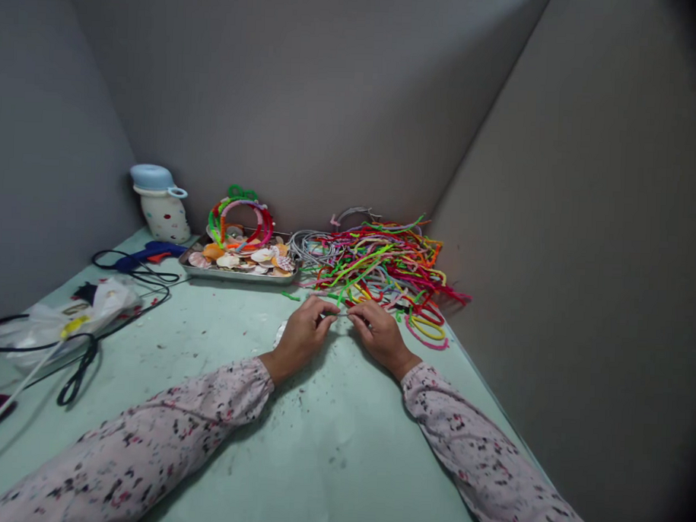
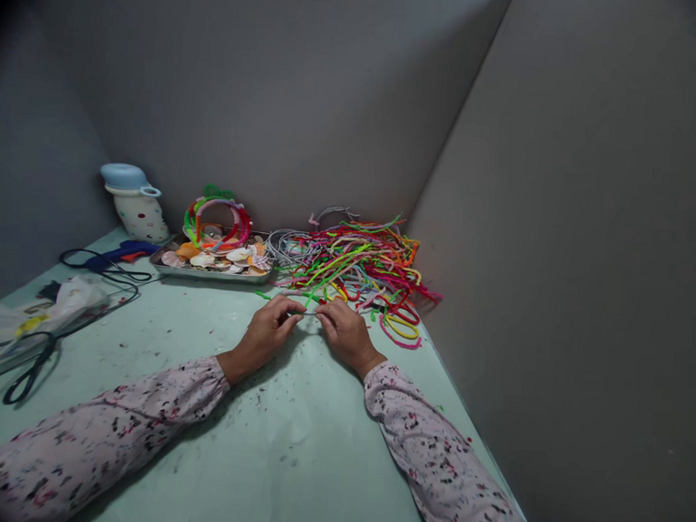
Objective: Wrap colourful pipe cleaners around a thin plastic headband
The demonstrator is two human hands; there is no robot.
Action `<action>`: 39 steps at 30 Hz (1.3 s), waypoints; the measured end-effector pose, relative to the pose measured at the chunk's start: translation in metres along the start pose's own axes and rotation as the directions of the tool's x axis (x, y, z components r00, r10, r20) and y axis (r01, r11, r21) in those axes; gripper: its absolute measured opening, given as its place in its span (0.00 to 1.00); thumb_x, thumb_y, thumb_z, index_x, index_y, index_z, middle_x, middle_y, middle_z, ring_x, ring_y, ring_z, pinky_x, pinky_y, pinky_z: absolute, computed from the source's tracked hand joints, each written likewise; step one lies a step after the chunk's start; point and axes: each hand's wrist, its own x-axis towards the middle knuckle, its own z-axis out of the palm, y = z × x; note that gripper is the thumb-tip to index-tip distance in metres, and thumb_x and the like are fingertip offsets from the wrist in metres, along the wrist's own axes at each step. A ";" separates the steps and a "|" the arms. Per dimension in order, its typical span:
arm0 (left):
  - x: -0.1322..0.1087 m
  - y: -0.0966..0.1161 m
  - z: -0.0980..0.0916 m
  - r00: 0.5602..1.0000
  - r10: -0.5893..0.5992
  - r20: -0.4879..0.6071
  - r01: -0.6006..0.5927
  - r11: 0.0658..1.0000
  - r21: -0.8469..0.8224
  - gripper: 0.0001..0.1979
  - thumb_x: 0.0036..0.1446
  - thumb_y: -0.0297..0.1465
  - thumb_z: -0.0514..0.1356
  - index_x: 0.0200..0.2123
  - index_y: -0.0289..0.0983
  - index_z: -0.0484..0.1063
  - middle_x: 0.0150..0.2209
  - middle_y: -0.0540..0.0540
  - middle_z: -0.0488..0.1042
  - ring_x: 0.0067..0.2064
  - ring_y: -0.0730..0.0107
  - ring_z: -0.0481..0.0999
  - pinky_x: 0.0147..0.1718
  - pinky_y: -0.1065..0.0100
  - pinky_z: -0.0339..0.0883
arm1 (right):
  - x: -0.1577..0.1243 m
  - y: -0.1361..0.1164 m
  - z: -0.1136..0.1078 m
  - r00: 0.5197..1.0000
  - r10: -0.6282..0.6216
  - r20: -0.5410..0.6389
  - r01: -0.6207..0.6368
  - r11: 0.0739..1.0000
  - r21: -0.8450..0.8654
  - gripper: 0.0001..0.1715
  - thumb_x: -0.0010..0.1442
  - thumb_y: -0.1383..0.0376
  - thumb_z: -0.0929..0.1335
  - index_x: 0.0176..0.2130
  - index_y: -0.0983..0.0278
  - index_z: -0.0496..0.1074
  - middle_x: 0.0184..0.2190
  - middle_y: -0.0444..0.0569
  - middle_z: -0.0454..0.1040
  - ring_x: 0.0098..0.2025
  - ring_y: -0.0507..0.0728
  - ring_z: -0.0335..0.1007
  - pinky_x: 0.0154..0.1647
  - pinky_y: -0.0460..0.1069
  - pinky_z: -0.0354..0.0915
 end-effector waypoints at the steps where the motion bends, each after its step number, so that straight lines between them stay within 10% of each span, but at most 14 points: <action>1: 0.000 0.000 0.000 1.000 -0.001 0.001 0.001 1.000 0.000 0.07 0.57 0.26 0.56 0.38 0.37 0.73 0.38 0.46 0.71 0.39 0.69 0.71 0.39 0.67 0.66 | 0.000 0.000 0.000 1.000 -0.003 0.001 0.003 1.000 0.000 0.08 0.64 0.66 0.64 0.41 0.60 0.72 0.36 0.50 0.74 0.41 0.56 0.70 0.42 0.52 0.67; 39: 0.000 0.001 -0.001 0.999 0.007 0.035 -0.010 0.997 0.081 0.05 0.58 0.26 0.54 0.36 0.37 0.70 0.36 0.47 0.70 0.37 0.68 0.69 0.39 0.66 0.63 | 0.001 -0.002 -0.001 1.000 -0.016 0.019 0.016 1.000 -0.024 0.08 0.64 0.67 0.64 0.41 0.60 0.72 0.37 0.50 0.74 0.41 0.57 0.70 0.42 0.52 0.68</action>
